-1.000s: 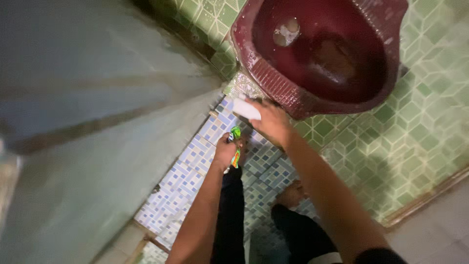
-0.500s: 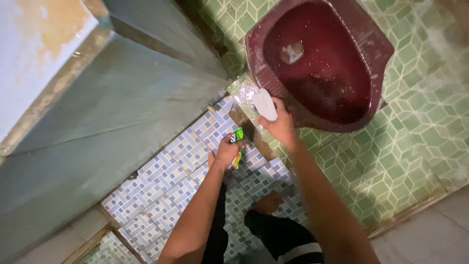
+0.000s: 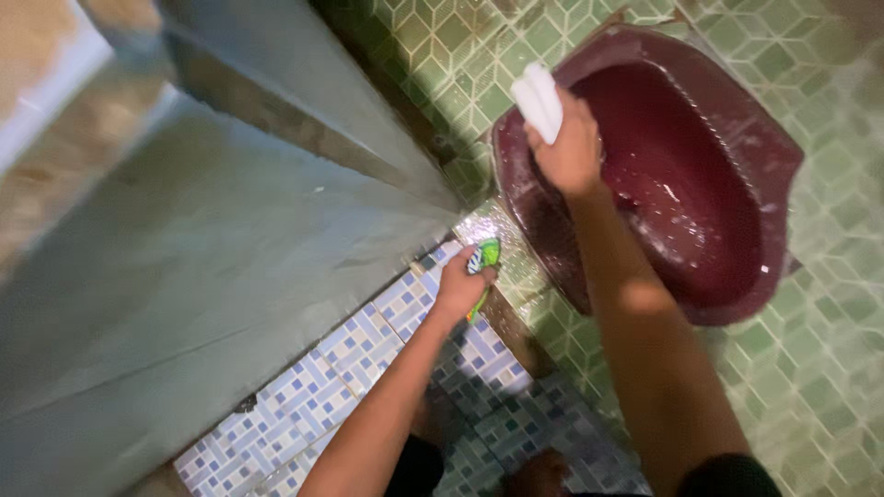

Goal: The person cleans a squat toilet by pouring water from a pink pitcher, applying cleaning solution from a green packet, and scrubbing the toilet surface and surrounding floor tiles with a white cloth.

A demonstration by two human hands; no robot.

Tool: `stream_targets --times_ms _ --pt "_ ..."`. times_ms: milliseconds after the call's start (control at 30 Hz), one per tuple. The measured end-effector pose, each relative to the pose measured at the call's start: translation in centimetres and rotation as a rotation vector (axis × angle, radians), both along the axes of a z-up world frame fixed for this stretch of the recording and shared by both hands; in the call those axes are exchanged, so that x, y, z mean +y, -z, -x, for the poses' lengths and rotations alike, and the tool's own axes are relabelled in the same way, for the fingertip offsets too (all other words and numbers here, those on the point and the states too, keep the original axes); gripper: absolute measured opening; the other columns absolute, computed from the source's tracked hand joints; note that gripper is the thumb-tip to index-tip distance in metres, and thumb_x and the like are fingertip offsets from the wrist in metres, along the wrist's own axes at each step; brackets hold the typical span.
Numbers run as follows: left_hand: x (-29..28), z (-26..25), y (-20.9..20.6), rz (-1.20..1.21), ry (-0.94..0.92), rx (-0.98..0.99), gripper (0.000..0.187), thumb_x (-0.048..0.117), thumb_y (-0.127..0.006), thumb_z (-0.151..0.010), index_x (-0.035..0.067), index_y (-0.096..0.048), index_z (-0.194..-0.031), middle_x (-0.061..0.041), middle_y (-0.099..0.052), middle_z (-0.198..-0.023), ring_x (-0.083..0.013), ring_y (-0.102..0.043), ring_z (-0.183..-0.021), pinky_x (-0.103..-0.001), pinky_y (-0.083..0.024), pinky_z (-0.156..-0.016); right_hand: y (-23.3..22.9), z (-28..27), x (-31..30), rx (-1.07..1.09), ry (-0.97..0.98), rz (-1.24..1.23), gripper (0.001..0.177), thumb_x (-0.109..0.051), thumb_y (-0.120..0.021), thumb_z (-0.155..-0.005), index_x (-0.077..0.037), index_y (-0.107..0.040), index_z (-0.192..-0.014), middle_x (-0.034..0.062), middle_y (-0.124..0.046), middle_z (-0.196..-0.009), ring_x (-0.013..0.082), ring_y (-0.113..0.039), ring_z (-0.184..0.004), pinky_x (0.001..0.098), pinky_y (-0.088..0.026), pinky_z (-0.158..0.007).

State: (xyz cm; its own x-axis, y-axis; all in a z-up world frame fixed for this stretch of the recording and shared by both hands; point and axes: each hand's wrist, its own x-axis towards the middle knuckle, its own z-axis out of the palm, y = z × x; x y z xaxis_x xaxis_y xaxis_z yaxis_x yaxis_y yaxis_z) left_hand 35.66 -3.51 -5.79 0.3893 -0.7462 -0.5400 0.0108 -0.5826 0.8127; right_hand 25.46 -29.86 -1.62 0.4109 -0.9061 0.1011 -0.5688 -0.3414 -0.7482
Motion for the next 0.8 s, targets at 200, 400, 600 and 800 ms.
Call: stream_targets --times_ms 200,400,600,800 --pt "0.7 -2.6 0.3 0.009 0.154 0.162 0.048 0.018 -0.072 -0.082 -0.002 -0.066 -0.126 -0.008 -0.075 -0.092 -0.0142 -0.069 -0.08 -0.029 -0.055 -0.075 3.9 -4.7 -6.2 0.196 0.074 0.249 0.07 -0.017 -0.086 -0.084 0.003 -0.053 -0.143 0.0253 -0.059 -0.136 0.0429 -0.053 -0.123 0.0546 -0.038 -0.104" --pt "0.7 -6.6 -1.8 -0.031 0.408 0.125 0.042 0.015 -0.072 -0.082 -0.001 -0.069 -0.121 -0.008 -0.075 -0.089 -0.0131 -0.07 -0.079 -0.029 -0.055 -0.074 3.6 -9.8 -7.9 0.168 0.011 0.108 0.063 -0.028 -0.081 -0.094 -0.007 -0.054 -0.147 0.0204 -0.066 -0.132 0.0362 -0.056 -0.127 0.0529 -0.037 -0.112" --pt "1.6 -7.5 -1.6 -0.151 0.323 0.083 0.057 0.016 -0.073 -0.079 0.009 -0.056 -0.133 -0.008 -0.075 -0.085 -0.0142 -0.07 -0.075 -0.031 -0.056 -0.073 1.0 -11.6 -6.9 0.471 -0.338 0.089 0.074 -0.034 -0.082 -0.085 -0.014 -0.049 -0.149 0.0174 -0.067 -0.123 0.0369 -0.055 -0.118 0.0527 -0.037 -0.105" --pt "2.2 -5.5 -0.7 -0.025 0.336 0.049 0.029 0.016 -0.073 -0.082 -0.001 -0.073 -0.106 -0.007 -0.075 -0.082 -0.0141 -0.069 -0.076 -0.031 -0.055 -0.073 -0.8 -8.5 -2.2 0.566 -0.621 0.054 0.062 -0.035 -0.081 -0.085 -0.015 -0.059 -0.14 0.0202 -0.07 -0.12 0.0418 -0.064 -0.114 0.0503 -0.05 -0.1"
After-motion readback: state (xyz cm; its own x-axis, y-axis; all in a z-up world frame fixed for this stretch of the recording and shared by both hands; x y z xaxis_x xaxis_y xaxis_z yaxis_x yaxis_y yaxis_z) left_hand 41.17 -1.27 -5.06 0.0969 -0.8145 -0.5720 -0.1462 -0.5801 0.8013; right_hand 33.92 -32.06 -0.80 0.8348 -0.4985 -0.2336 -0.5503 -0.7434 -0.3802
